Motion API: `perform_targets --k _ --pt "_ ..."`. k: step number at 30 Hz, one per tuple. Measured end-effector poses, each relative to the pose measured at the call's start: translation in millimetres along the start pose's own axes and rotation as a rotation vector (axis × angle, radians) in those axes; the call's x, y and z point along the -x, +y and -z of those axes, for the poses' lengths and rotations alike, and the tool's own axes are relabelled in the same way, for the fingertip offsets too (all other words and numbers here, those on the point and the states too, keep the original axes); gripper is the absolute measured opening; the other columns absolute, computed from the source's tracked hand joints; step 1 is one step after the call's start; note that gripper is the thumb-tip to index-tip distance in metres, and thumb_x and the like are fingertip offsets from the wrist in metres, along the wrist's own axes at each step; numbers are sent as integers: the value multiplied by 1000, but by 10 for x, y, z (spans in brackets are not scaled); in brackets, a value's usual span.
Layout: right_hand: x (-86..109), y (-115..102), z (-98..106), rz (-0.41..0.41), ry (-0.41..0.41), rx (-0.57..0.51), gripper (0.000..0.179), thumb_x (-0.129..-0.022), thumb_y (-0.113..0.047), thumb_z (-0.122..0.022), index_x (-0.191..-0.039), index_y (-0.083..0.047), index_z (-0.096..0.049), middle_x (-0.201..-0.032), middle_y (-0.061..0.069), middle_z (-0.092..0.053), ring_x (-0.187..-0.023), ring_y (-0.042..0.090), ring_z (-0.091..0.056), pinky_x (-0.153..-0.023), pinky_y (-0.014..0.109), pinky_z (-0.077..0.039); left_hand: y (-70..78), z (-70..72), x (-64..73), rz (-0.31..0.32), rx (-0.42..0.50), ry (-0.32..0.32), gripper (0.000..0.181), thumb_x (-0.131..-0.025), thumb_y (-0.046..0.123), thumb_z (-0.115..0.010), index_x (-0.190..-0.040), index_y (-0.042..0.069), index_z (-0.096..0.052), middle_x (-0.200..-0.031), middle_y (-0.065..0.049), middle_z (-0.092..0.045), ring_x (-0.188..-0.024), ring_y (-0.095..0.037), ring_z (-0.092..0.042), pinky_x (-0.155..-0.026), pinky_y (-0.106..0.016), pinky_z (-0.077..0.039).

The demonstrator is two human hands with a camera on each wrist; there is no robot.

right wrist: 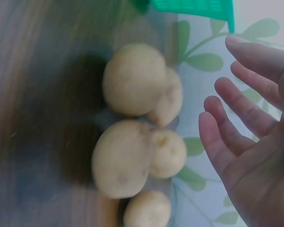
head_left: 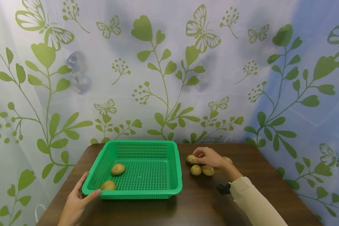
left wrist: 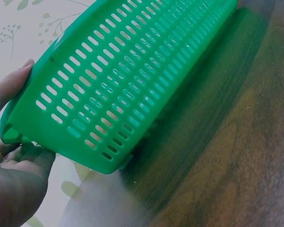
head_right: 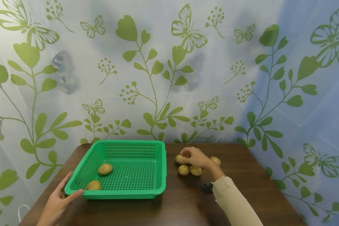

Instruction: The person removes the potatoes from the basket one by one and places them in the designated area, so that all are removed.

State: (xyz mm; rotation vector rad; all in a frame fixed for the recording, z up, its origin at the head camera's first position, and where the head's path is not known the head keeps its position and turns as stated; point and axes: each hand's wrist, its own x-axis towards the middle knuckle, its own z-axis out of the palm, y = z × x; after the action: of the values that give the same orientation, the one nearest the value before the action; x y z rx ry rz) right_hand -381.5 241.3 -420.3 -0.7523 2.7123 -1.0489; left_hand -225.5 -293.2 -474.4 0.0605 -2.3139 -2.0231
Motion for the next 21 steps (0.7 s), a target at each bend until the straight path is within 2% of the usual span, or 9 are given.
perform_targets --k 3,8,15,21 --pt "-87 -64 -14 -12 12 42 23 -102 -16 -68 -123 -7 -68 -123 14 -67 -110 28 -64 -92 49 -53 -6 10 5 2 -20 -1 98 -100 16 -72 -168 12 -1 -166 -29 -13 -109 19 -47 -85 -11 -49" --pt "-191 -180 -54 12 -7 25 24 -102 -18 -69 -124 -9 -68 -118 6 -67 -106 24 -63 -90 46 -53 -9 3 10 -6 -35 6 97 -101 16 -72 -168 14 -2 -165 -27 -18 -109 17 -48 -85 -11 -49" --pt "-358 -378 -106 65 -50 8 31 -102 -21 -71 -128 -4 -66 -118 11 -67 -102 23 -64 -87 44 -54 0 -90 9 -53 111 6 95 -99 8 -72 -168 15 -7 -164 -23 -19 -120 8 -50 -91 -14 -49" --pt "-594 -590 -174 124 -92 0 36 -102 -21 -70 -130 0 -64 -120 13 -67 -103 26 -64 -86 43 -54 -25 -86 34 -61 122 27 94 -99 7 -71 -168 15 -8 -164 -23 -20 -120 8 -51 -91 -14 -49"
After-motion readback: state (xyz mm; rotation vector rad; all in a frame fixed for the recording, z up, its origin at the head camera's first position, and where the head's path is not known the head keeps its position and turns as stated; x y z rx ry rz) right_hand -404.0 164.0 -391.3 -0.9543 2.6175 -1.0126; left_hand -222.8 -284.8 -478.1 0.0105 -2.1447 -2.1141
